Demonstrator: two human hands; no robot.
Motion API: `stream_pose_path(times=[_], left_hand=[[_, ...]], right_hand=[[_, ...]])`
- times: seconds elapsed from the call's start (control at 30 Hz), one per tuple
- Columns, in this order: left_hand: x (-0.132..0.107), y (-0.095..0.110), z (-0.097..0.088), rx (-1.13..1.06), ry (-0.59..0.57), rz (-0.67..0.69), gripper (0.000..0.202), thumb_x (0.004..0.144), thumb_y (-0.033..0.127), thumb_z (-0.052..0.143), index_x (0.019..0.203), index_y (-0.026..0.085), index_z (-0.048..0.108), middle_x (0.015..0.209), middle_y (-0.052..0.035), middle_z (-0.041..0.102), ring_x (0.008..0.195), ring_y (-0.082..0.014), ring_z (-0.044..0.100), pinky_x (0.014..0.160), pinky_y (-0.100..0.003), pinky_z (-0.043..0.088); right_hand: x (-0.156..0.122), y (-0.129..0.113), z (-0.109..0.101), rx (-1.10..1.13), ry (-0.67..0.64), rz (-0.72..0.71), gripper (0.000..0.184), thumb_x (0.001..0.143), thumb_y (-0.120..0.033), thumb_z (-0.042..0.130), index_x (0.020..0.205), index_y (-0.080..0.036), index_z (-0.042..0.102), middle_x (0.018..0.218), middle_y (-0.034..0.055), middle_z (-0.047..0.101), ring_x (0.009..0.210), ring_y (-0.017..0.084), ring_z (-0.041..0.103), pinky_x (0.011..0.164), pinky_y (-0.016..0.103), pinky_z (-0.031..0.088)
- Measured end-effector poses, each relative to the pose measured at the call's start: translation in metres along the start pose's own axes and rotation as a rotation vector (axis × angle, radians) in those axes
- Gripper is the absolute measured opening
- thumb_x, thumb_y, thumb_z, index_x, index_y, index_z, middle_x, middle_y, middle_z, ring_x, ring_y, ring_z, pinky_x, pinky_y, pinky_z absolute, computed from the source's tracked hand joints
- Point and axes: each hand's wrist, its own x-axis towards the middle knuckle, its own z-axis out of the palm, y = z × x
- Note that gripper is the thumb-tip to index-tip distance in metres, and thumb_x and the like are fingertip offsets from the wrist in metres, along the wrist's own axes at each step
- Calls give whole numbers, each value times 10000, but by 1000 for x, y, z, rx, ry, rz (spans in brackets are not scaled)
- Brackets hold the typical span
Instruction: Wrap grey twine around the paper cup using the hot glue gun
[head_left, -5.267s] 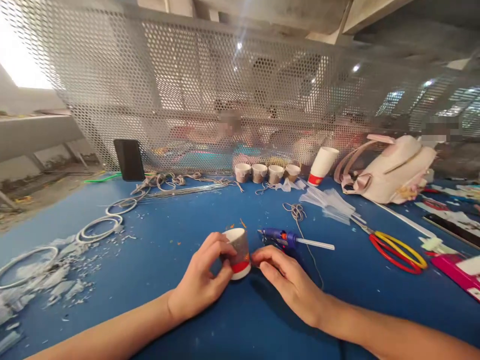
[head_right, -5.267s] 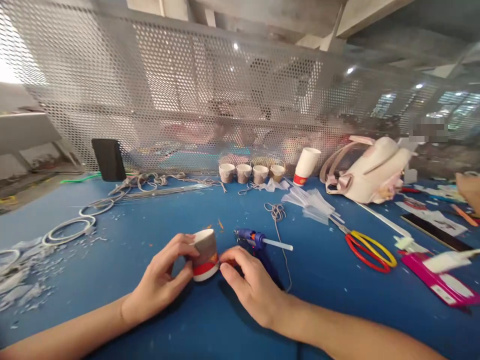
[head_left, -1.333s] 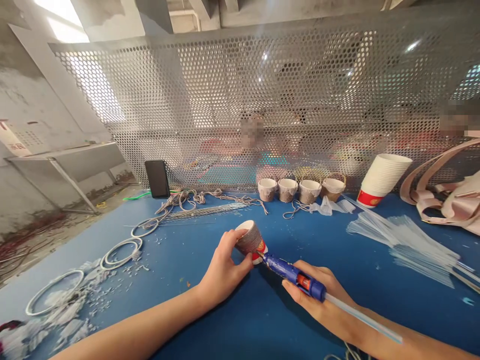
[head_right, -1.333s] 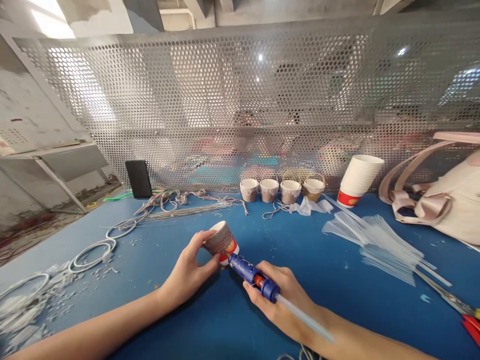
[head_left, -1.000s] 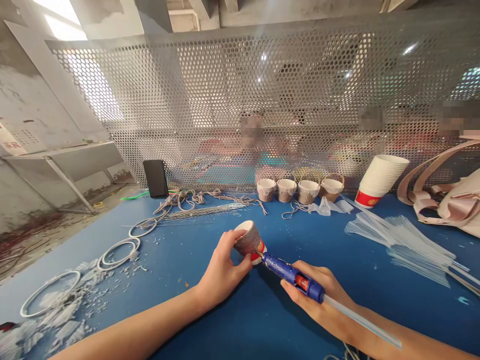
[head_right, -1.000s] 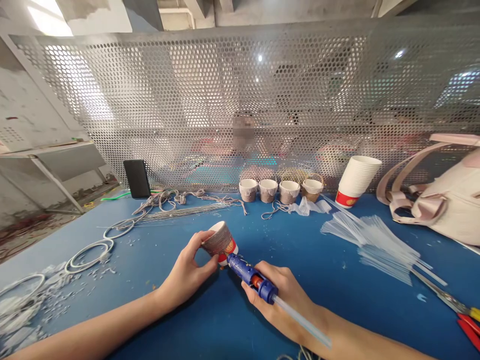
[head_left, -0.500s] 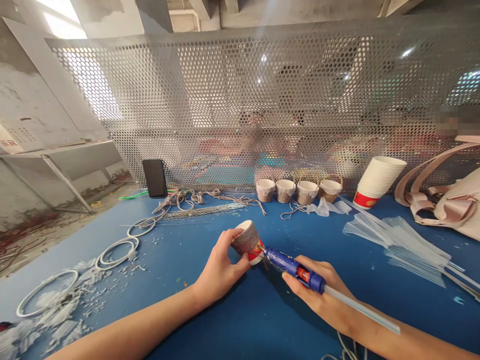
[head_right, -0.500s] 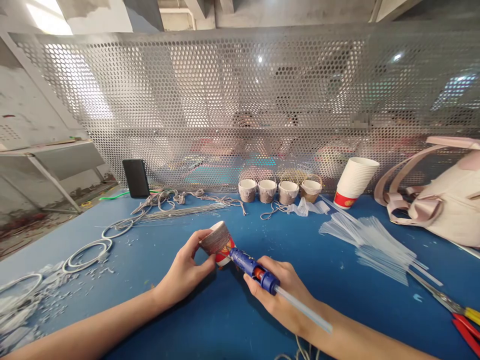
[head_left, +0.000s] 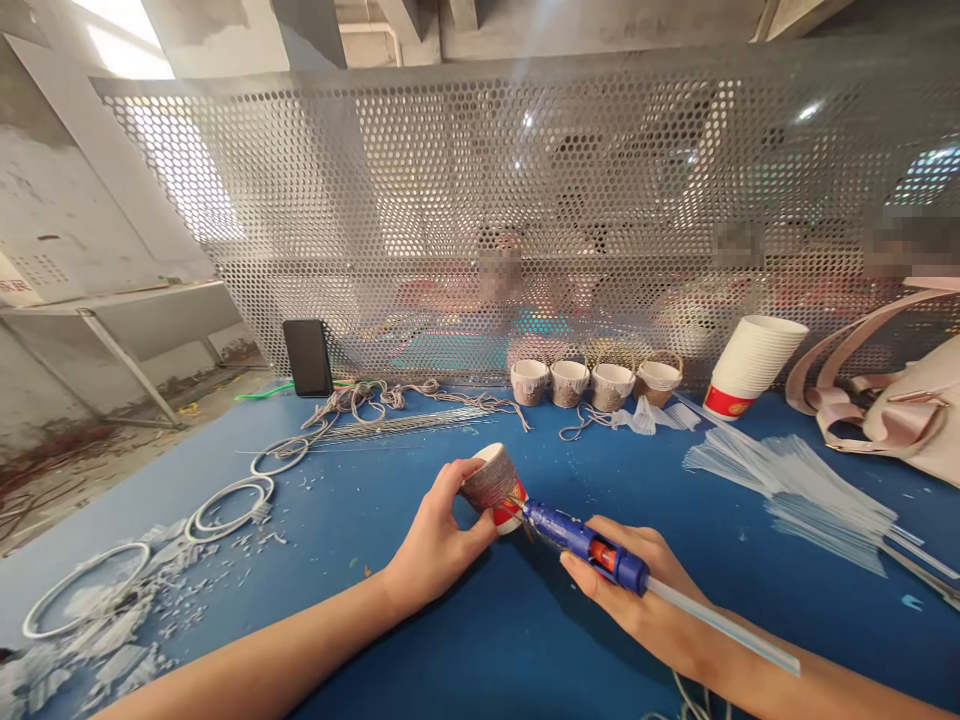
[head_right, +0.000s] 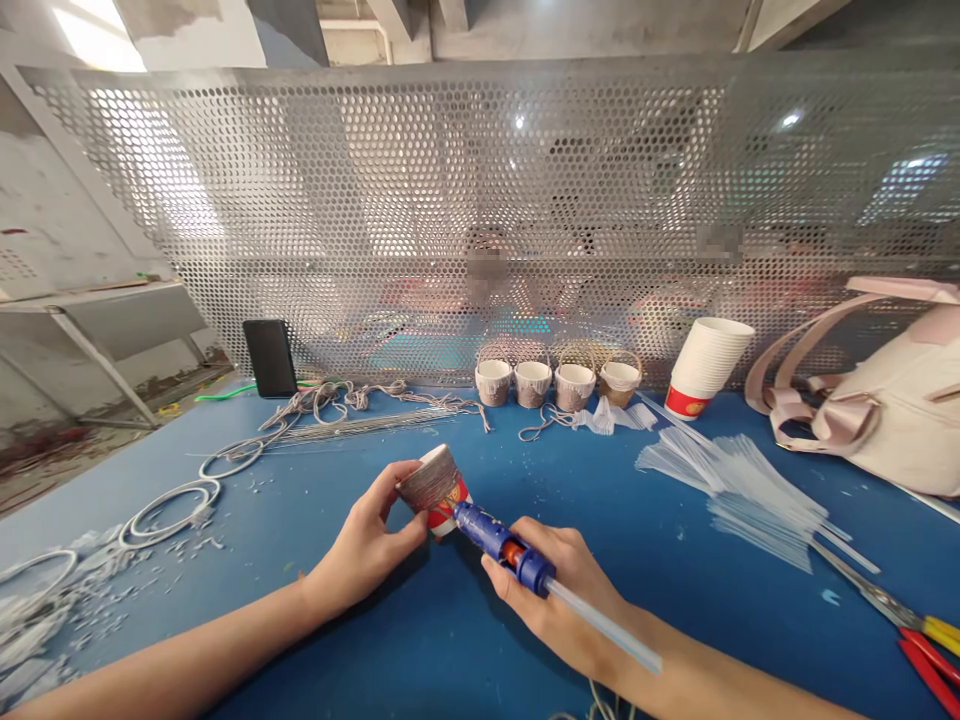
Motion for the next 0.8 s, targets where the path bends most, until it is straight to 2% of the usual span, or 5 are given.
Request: stream_pose_path(times=[0.13,0.37,0.6,0.8], left_hand=[[0,1,0,-20,-7,-10,349,730,224,604,1072,206,533,960,-38,659,865,-197,622,823,-349,505],[1,-2,-1,-43,-14,-21,346,740,185,573,1084,210,544,975,-31,671,873,-191,633,831,-336,513],[1,0,-1,-72,-21,-25,347,734,212,584,1080,205,548,960,-35,670,862,-193,630,834,-347,513],[0,-2,-2,-109,-31,-35,363,740,172,573,1100,210,555,975,-31,666,881,-191,631,843,-339,519]], right_hand=[[-1,-1,0,-4,-36,-24,247,875,-339,503,659,-222,474,536,-47,525,446,105,469,494,229,427],[3,3,-3,-22,58,2,267,881,-362,482,649,-236,517,538,-23,576,473,145,532,522,258,469],[0,-4,-1,-16,-30,3,278,874,-358,492,628,-227,482,514,-42,534,436,117,488,497,244,450],[3,-1,-6,0,39,40,283,879,-375,478,639,-237,535,546,-16,594,489,149,549,543,279,484]])
